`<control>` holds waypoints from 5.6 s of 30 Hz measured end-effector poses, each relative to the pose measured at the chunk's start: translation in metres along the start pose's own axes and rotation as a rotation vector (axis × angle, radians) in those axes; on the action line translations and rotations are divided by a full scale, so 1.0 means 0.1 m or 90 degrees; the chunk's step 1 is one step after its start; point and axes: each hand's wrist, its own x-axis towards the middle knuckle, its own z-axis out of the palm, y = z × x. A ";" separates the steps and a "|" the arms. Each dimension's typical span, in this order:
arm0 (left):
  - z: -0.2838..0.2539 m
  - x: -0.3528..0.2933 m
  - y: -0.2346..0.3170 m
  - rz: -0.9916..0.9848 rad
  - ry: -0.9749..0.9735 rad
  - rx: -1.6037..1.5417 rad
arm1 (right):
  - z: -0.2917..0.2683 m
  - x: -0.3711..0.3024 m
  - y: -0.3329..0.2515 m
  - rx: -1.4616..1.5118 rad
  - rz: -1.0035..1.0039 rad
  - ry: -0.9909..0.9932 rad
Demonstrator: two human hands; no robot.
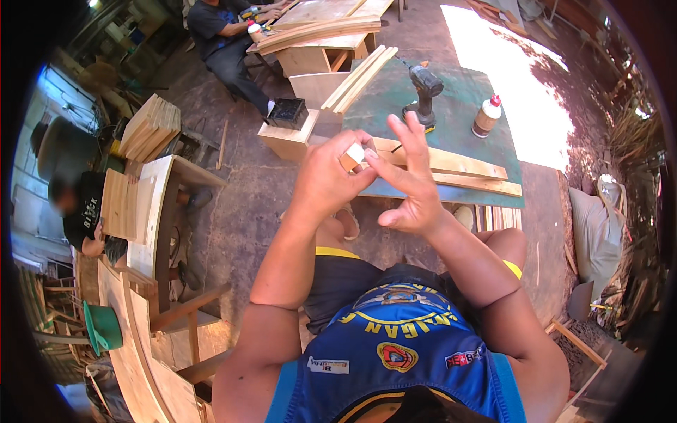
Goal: Assembling a wooden frame by applying wood glue to the joints and using a cordless drill to secure the pieces with screws.
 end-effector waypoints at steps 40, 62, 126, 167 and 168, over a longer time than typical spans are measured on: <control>0.07 -0.04 -0.06 -0.016 -0.003 -0.054 | -0.67 0.27 -0.03 0.768 0.504 0.093; 0.08 -0.04 -0.18 -0.037 -0.018 -0.036 | -0.90 -0.20 0.09 0.490 0.492 0.053; -0.20 -0.01 0.53 -0.018 0.101 0.051 | -0.78 1.07 -0.37 0.143 0.134 -0.391; 0.47 0.98 -0.01 0.179 0.378 -0.307 | -0.78 1.87 -0.28 -0.376 0.005 -0.469; 0.44 0.98 -0.03 0.160 0.350 -0.332 | -0.76 1.89 -0.28 -0.373 0.006 -0.468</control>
